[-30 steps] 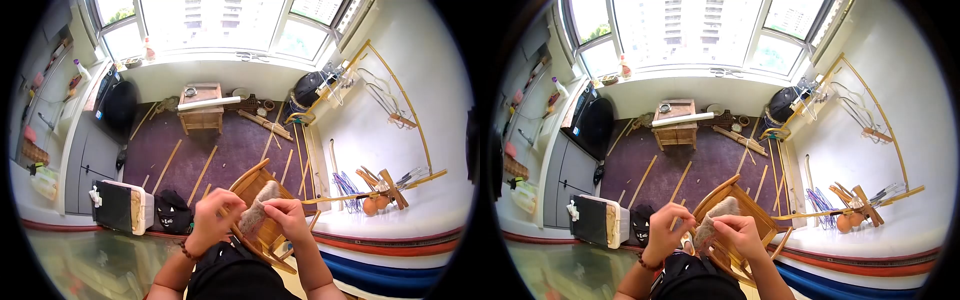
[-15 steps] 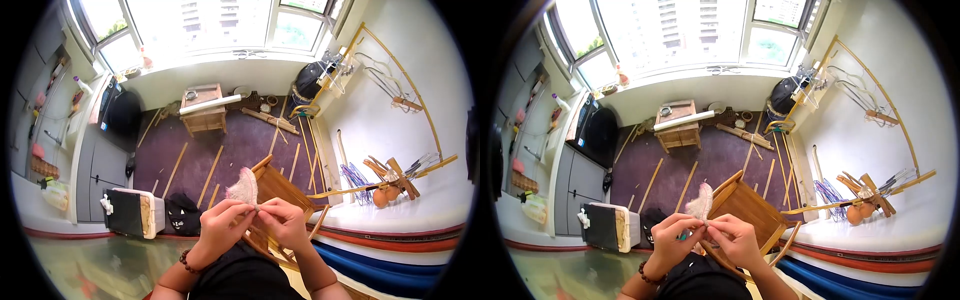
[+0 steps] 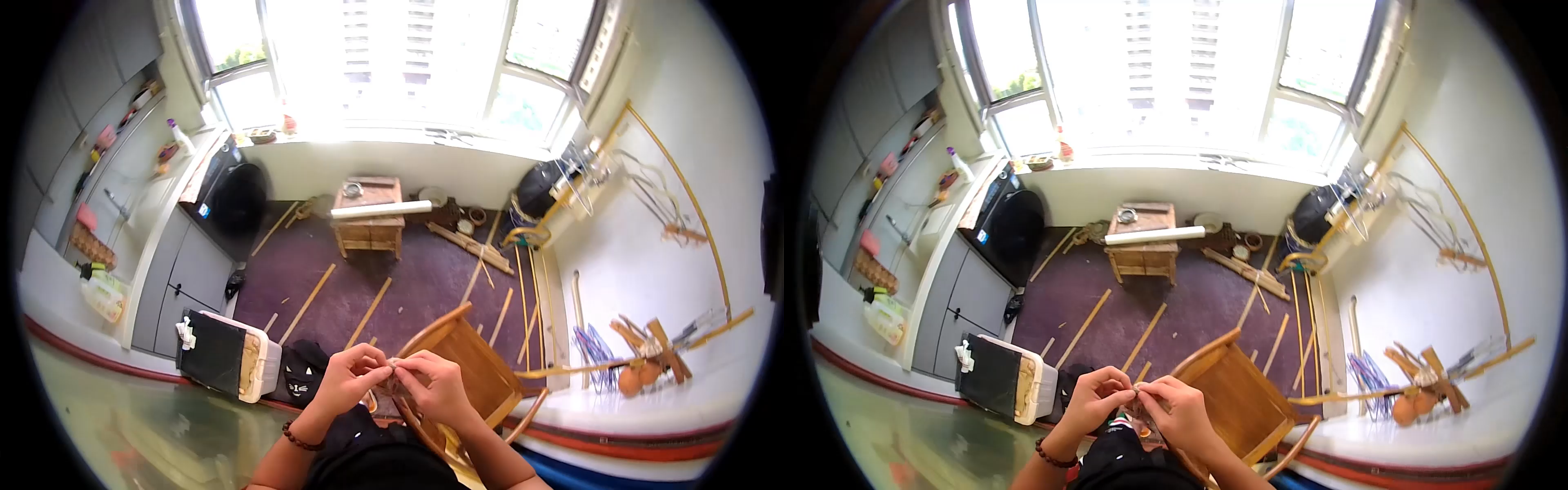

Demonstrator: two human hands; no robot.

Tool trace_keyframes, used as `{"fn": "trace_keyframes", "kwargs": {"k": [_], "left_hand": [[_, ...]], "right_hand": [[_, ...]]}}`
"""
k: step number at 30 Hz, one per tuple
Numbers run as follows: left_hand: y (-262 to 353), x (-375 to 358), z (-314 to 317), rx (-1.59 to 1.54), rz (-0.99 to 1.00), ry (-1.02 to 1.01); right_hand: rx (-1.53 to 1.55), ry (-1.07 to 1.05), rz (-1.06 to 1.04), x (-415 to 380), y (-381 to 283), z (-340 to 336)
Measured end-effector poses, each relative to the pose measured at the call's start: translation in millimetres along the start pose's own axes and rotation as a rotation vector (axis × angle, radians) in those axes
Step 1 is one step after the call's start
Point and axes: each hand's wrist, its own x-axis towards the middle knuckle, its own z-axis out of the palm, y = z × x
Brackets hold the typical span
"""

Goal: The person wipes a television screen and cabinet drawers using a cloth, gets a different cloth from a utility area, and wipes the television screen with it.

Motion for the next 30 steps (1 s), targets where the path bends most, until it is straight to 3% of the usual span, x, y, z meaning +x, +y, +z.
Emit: {"fn": "trace_keyframes", "kwargs": {"k": [6, 11, 15, 16, 17, 20, 21, 23, 25, 30], "left_hand": [[5.2, 34.0, -116.0, -0.246, 0.005, 0.105], [6.1, 33.1, -221.5, -0.497, -0.002, 0.248], [8.5, 31.4, -277.0, -0.37, 0.164, 0.508], [19.7, 29.4, -287.2, -0.336, 0.163, 0.579], [11.0, 31.1, -304.7, -0.049, 0.219, 0.629], [11.2, 34.8, -349.3, 0.19, 0.228, 0.545], [12.5, 36.2, -356.6, 0.334, 0.255, 0.599], [5.1, 49.3, -378.2, 0.322, 0.326, 0.539], [-4.0, 63.8, -397.8, -0.241, 0.122, 0.353], [13.9, 110.2, -462.7, -0.204, 0.044, 0.506]], "right_hand": [[-0.047, -0.155, -0.074, 112.0, -4.8, 89.7], [0.0, -0.41, -0.092, 202.4, -12.9, 186.4], [0.005, -0.565, -0.181, 254.6, -19.6, 253.2], [0.089, -0.596, -0.115, 265.1, -23.6, 265.4], [0.172, -0.623, -0.049, 276.1, -25.6, 275.7], [0.303, -0.717, 0.082, 311.4, -26.0, 301.1], [0.364, -0.737, 0.139, 323.8, -25.0, 309.4], [0.402, -0.793, 0.204, 354.2, -24.4, 325.2], [0.378, -0.84, 0.203, 387.5, -12.8, 346.2], [0.434, -0.818, 0.252, 483.5, 20.2, 402.6]]}}
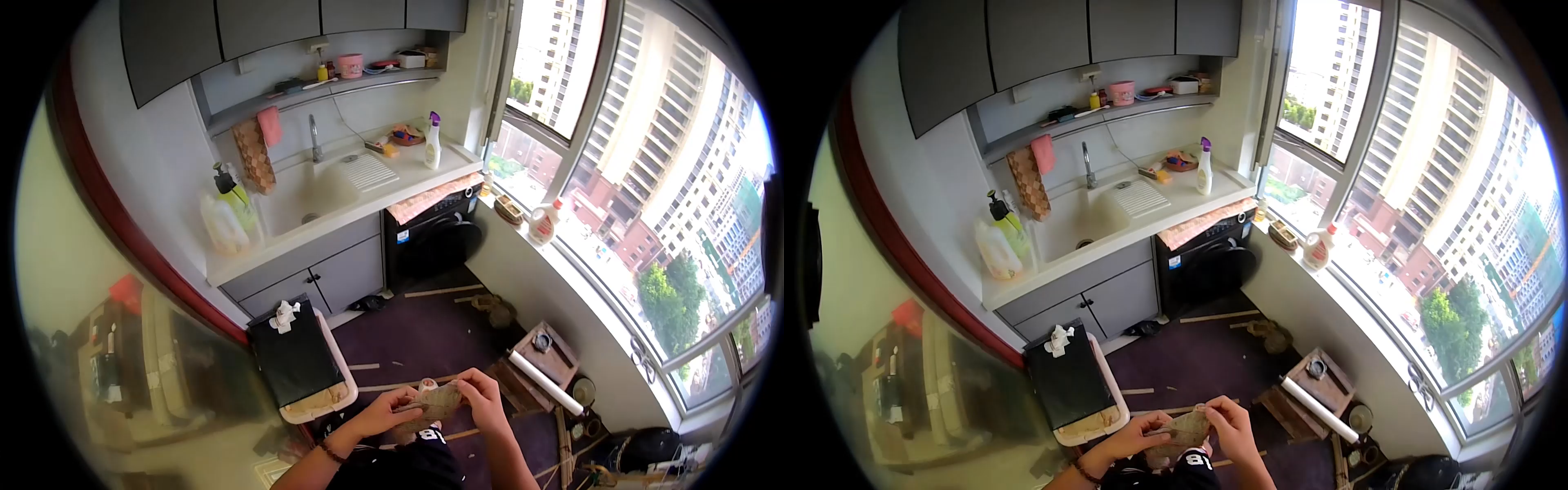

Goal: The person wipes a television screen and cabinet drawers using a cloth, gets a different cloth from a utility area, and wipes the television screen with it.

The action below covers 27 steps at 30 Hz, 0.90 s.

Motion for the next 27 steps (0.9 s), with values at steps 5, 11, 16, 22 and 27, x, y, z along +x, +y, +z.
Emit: {"fn": "trace_keyframes", "kwargs": {"k": [5, 11, 16, 22, 27], "left_hand": [[22.4, 113.2, -49.6, 0.259, 0.088, 0.186], [88.8, 207.9, -105.8, 0.318, 0.107, 0.362], [81.3, 263.2, -166.2, 0.063, 0.106, 0.643], [83.6, 334.2, -284.5, 0.266, 0.242, 0.736], [143.8, 416.1, -373.4, 0.592, 0.443, 0.819]], "right_hand": [[0.127, 0.037, 0.084, 131.5, -7.8, -61.1], [0.061, -0.033, 0.216, 296.5, -26.5, -88.7], [-0.316, -0.492, -0.083, 391.2, -15.1, -57.6], [-0.476, -0.481, -0.195, 553.4, 3.9, -44.7], [-0.568, -0.303, -0.348, 694.1, -18.1, -21.5]]}}
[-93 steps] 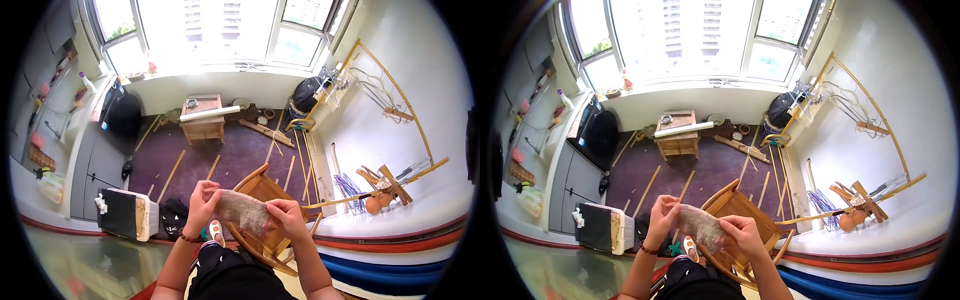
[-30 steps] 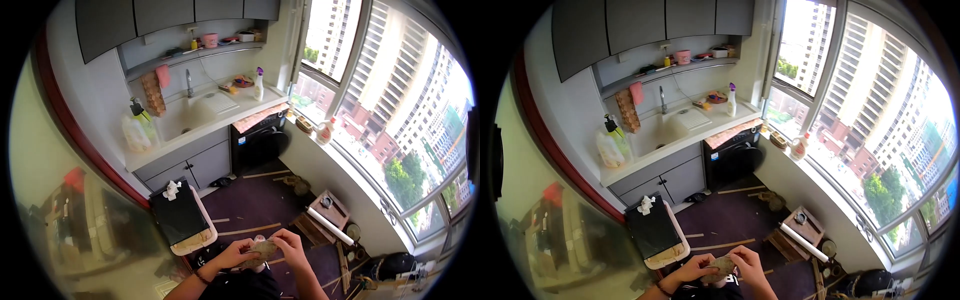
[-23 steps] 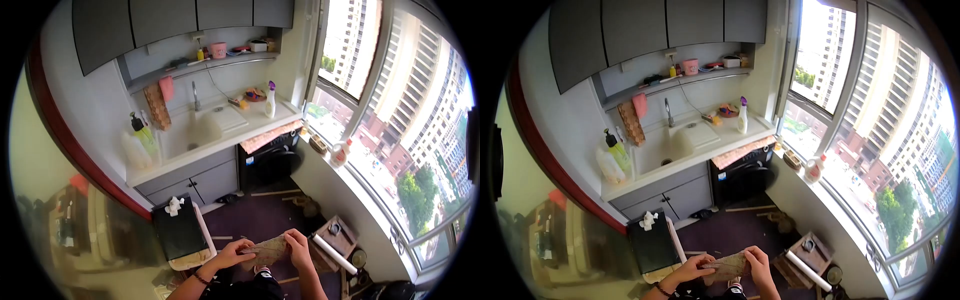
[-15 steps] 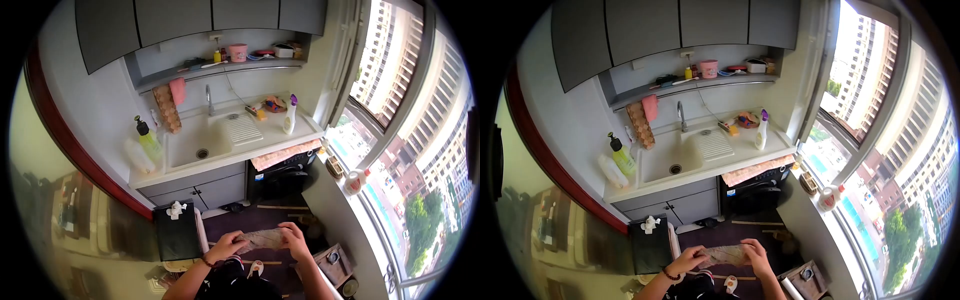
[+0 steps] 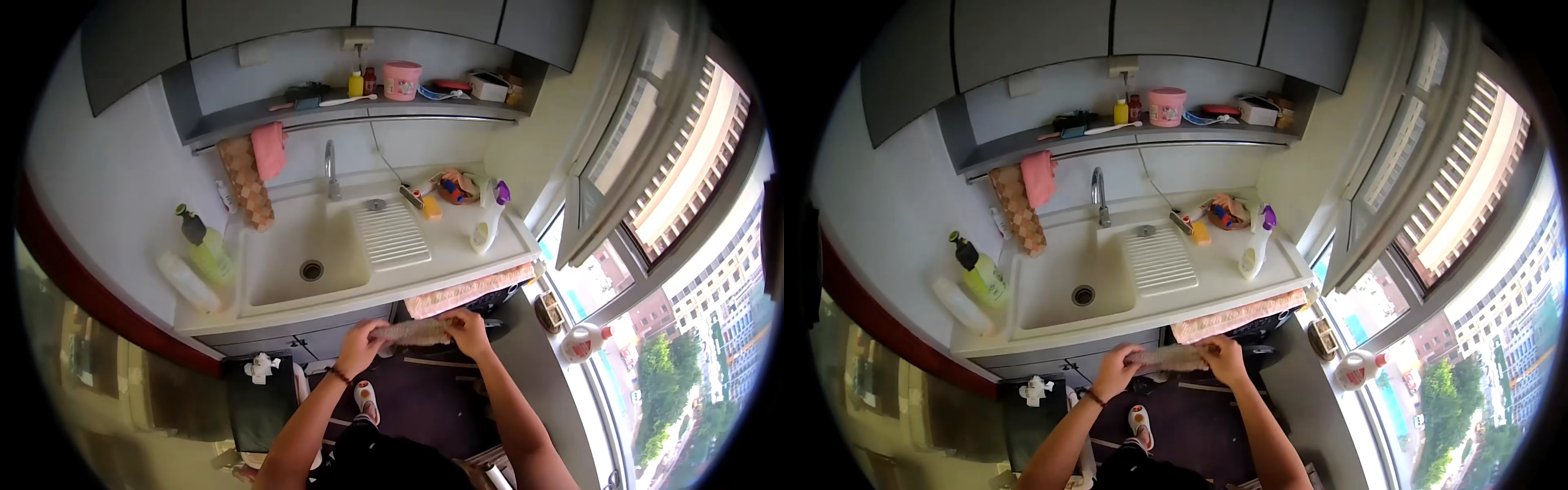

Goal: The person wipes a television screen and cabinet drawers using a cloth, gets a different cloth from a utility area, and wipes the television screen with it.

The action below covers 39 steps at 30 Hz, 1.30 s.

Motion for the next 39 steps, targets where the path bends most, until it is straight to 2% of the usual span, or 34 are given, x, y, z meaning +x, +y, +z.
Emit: {"fn": "trace_keyframes", "kwargs": {"k": [2, 4, 5, 6, 8, 10, 11, 14, 15, 16, 18, 21, 24, 25, 27, 28, 30, 32, 34, 37, 39], "left_hand": [[-30.3, 49.5, 10.1, -0.007, -0.03, 0.035], [-45.8, 97.0, 11.8, 0.152, 0.107, 0.133], [-56.6, 113.7, 14.7, 0.185, 0.112, 0.116], [-70.3, 124.0, 17.7, 0.218, 0.111, 0.095], [-114.6, 133.6, 24.8, 0.336, 0.081, 0.045], [-134.3, 142.1, 19.0, 0.436, -0.007, 0.03], [-145.4, 143.7, 10.8, 0.501, -0.049, 0.041], [-170.4, 146.1, -31.2, 0.476, -0.264, 0.043], [-172.9, 147.7, -45.9, 0.489, -0.265, 0.099], [-176.2, 157.9, -63.0, 0.508, -0.252, 0.162], [-163.4, 175.7, -97.0, 0.56, -0.24, 0.277], [-154.9, 203.2, -148.8, 0.357, -0.271, 0.518], [-127.0, 218.1, -190.2, 0.37, -0.259, 0.677], [-125.9, 221.9, -201.5, 0.433, -0.236, 0.702], [-122.9, 232.4, -221.1, 0.406, -0.203, 0.757], [-119.0, 238.0, -229.2, 0.361, -0.191, 0.774], [-101.8, 248.7, -244.7, 0.348, -0.193, 0.811], [-88.9, 253.8, -259.3, 0.316, -0.185, 0.824], [-81.2, 254.8, -276.0, 0.286, -0.195, 0.838], [-89.4, 253.3, -300.6, 0.175, -0.2, 0.831], [-105.1, 249.2, -313.9, 0.064, -0.225, 0.799]], "right_hand": [[-0.004, 0.034, 0.063, 52.8, 13.9, -1.5], [-0.085, 0.09, -0.051, 107.2, 41.1, 5.0], [-0.122, 0.085, -0.034, 126.2, 49.0, 5.4], [0.0, 0.025, 0.182, 143.2, 58.6, 6.7], [-0.431, 0.029, -0.061, 166.2, 85.9, 12.9], [-0.617, -0.022, 0.015, 171.0, 84.5, 21.2], [-0.57, -0.142, 0.026, 184.5, 101.8, 23.7], [-0.471, -0.121, -0.091, 217.9, 114.8, 59.7], [-0.398, -0.125, -0.047, 237.8, 115.4, 79.6], [-0.265, -0.194, 0.038, 258.8, 91.3, 96.5], [-0.032, -0.308, -0.019, 300.1, 58.6, 135.3], [0.101, -0.456, -0.106, 349.0, -15.7, 178.1], [0.207, -0.566, -0.153, 403.3, -75.5, 221.1], [0.212, -0.578, -0.189, 427.3, -91.4, 238.7], [0.384, -0.566, -0.039, 476.4, -119.1, 282.3], [0.393, -0.574, -0.065, 491.4, -140.7, 298.6], [0.507, -0.423, 0.052, 514.6, -181.8, 327.0], [0.541, -0.37, 0.012, 534.8, -194.4, 356.4], [0.558, -0.425, 0.228, 545.9, -215.1, 369.2], [0.563, -0.427, 0.097, 559.4, -215.8, 386.3], [0.593, -0.431, 0.043, 537.5, -234.7, 371.9]]}}
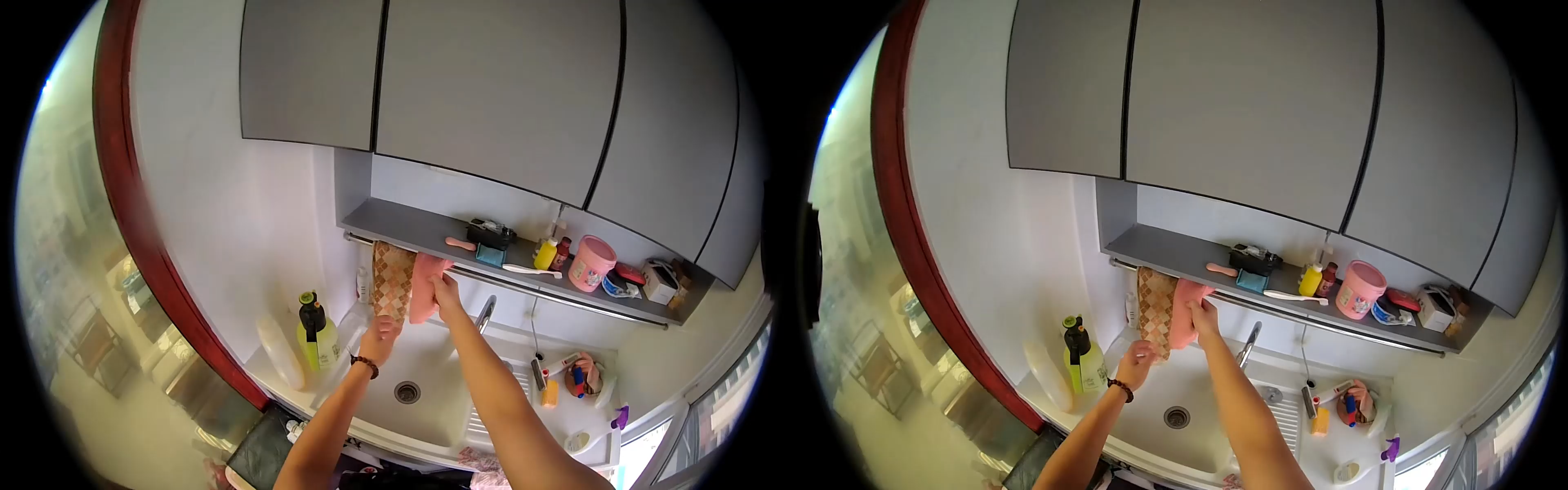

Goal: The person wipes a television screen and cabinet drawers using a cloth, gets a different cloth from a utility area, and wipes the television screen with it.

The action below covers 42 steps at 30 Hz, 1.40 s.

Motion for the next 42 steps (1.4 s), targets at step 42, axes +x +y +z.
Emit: {"fn": "trace_keyframes", "kwargs": {"k": [42], "left_hand": [[158.8, -651.3, -235.1, -0.033, 0.089, 1.698]], "right_hand": [[0.091, -1.834, 0.448, -671.7, 83.6, 234.2]]}}
